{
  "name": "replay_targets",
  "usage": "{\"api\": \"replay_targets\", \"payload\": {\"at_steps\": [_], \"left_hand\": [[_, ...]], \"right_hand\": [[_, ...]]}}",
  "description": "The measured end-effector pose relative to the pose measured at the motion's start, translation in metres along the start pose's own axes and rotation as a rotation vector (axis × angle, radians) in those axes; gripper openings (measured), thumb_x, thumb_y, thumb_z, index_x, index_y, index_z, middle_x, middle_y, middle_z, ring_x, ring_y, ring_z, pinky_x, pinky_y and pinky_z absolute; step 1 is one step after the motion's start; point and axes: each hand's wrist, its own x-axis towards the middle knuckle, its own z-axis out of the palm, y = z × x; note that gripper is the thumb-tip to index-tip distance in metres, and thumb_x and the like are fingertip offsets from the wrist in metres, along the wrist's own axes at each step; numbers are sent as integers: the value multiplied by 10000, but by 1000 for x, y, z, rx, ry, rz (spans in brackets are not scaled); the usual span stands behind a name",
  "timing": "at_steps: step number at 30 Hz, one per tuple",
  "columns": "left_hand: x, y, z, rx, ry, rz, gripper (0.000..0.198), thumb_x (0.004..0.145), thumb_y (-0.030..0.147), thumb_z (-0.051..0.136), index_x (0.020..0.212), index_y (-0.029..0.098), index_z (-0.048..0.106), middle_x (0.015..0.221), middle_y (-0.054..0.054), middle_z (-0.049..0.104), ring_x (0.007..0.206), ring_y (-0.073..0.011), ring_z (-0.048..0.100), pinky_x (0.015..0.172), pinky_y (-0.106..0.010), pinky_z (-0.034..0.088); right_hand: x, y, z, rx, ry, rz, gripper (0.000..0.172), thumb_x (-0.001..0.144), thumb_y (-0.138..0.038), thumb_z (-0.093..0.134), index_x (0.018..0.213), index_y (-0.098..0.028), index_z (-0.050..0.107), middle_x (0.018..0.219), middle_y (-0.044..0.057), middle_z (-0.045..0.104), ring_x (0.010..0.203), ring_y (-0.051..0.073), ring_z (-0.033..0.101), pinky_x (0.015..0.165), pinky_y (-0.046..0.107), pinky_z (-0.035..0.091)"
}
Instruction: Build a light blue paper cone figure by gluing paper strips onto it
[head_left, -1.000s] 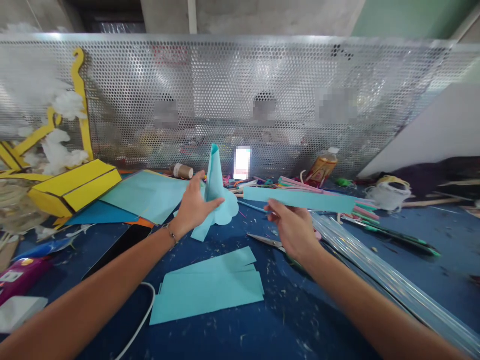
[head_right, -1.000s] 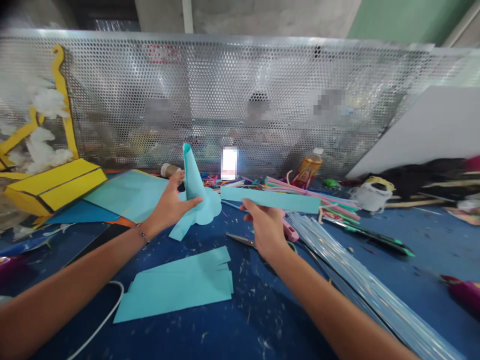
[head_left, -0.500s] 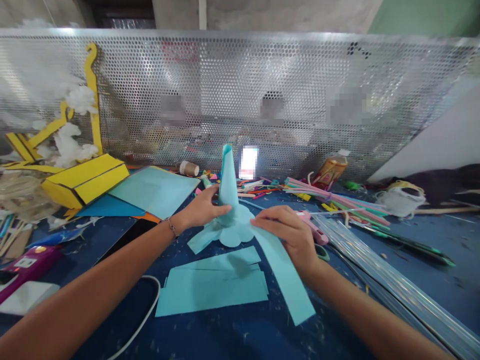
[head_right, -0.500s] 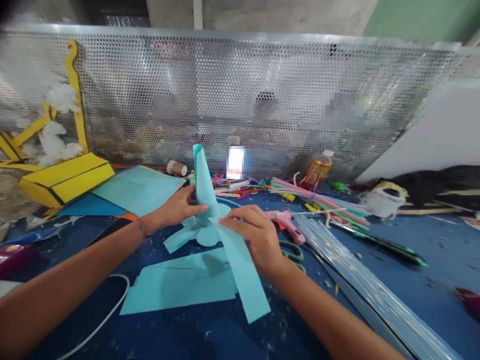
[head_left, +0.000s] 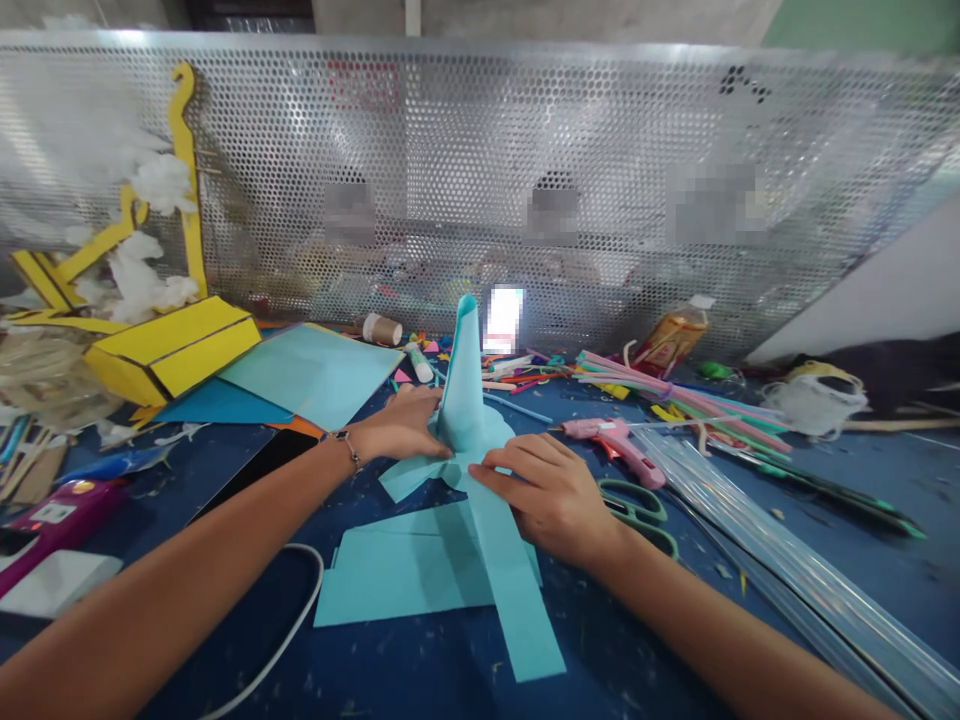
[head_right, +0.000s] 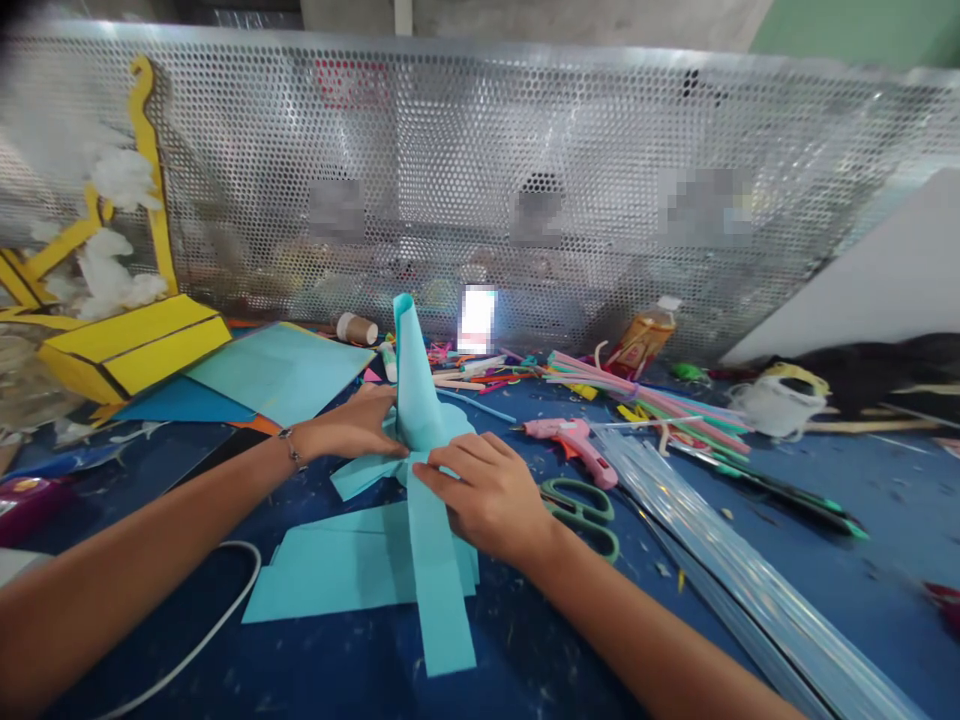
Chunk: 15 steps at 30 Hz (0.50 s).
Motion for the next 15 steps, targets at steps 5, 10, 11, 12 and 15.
{"api": "replay_targets", "payload": {"at_steps": [5, 10, 11, 12, 15], "left_hand": [[0, 0, 2, 41, -9, -77, 526, 537, 420, 895, 996, 250, 704, 1027, -98, 662, 1064, -412, 576, 952, -507, 443], [-2, 1, 1, 39, -19, -83, 522, 552, 410, 885, 1006, 228, 701, 980, -99, 628, 1027, -417, 566, 930, -504, 440], [-2, 0, 1, 37, -17, -88, 524, 558, 409, 882, 1013, 223, 701, 991, -102, 628, 1039, -420, 560, 943, -515, 433], [-2, 0, 1, 34, -12, -92, 530, 558, 408, 883, 1019, 220, 700, 1008, -106, 628, 1063, -427, 552, 965, -528, 421], [-2, -3, 1, -17, 11, -89, 586, 514, 404, 906, 1028, 227, 687, 1086, -111, 633, 1181, -456, 506, 1060, -562, 359]], "right_hand": [[0, -2, 1, -55, -26, -28, 297, 997, -102, 506, 1153, -185, 744, 1037, 45, 791, 880, 216, 647, 733, 383, 505], [1, -3, 3, -80, -44, -28, 273, 1029, -142, 505, 1167, -190, 736, 1042, 38, 794, 862, 211, 639, 723, 382, 497], [0, -3, 3, -83, -48, -28, 269, 1031, -147, 510, 1169, -191, 736, 1044, 38, 794, 862, 211, 639, 721, 382, 494], [0, -3, 3, -86, -50, -28, 263, 1029, -149, 518, 1169, -191, 737, 1043, 39, 794, 864, 212, 639, 718, 382, 491], [0, -5, 4, -100, -53, -27, 241, 1015, -151, 557, 1165, -188, 741, 1027, 45, 792, 858, 216, 632, 697, 382, 472]]}}
